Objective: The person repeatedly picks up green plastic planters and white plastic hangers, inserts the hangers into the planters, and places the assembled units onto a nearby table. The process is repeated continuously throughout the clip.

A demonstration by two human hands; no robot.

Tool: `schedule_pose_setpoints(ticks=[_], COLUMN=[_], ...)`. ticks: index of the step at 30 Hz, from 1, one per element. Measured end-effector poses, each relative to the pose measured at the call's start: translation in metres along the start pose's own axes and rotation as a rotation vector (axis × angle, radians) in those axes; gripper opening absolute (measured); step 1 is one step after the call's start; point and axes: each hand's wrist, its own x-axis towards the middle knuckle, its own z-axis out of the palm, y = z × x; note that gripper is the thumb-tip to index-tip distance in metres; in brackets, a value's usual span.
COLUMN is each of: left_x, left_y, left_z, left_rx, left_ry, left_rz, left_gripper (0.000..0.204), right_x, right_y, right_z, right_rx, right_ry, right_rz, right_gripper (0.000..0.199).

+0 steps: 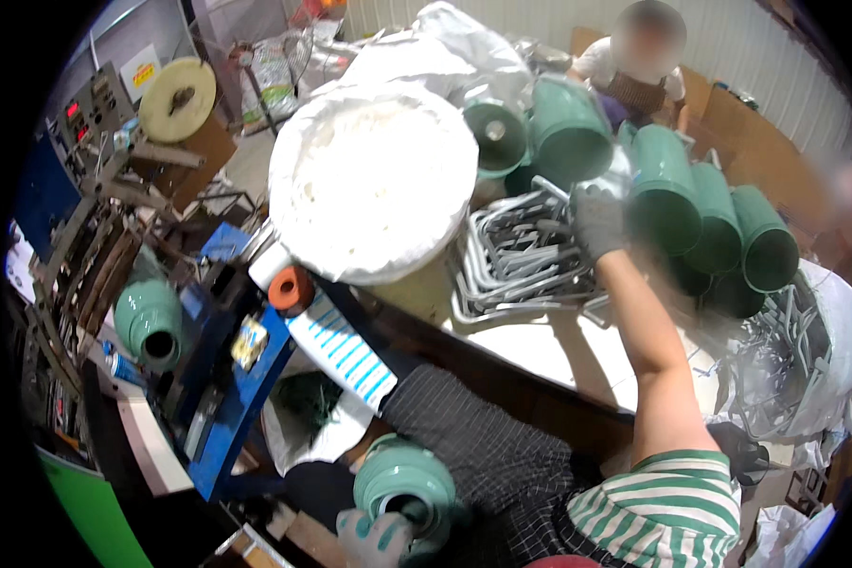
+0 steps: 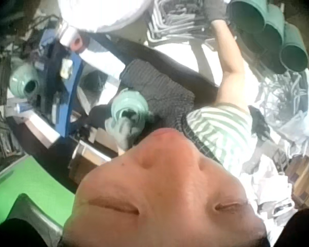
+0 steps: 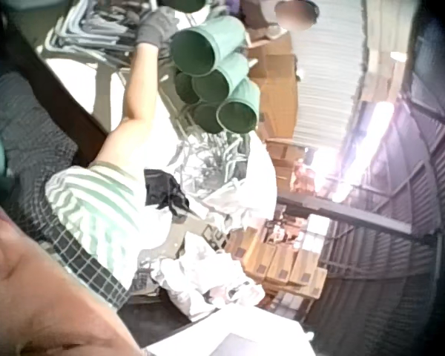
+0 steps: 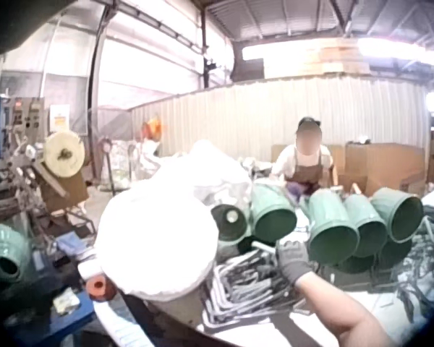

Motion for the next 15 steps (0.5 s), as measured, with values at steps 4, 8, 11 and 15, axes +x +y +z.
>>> schedule_pose_setpoints(ticks=[4, 8, 11, 15], left_x=[0.009, 0.021, 0.029, 0.011], left_y=[0.011, 0.019, 0.022, 0.022], left_z=[0.003, 0.001, -0.001, 0.037], left_rx=[-0.058, -0.056, -0.097, -0.228], left_ry=[0.163, 0.213, 0.288, 0.716], left_rz=[-0.014, 0.008, 0.011, -0.307], left_gripper=[0.044, 0.039, 0.033, 0.077], right_x=[-0.005, -0.027, -0.062, -0.124], right_y=[-0.003, -0.002, -0.033, -0.099], right_z=[-0.033, -0.071, -0.128, -0.145], right_rx=[0.181, 0.329, 0.562, 1.488], right_ry=[0.178, 0.554, 0.827, 0.547], right_rz=[0.085, -0.099, -0.370, -0.496], right_gripper=[0.022, 0.023, 0.036, 0.066])
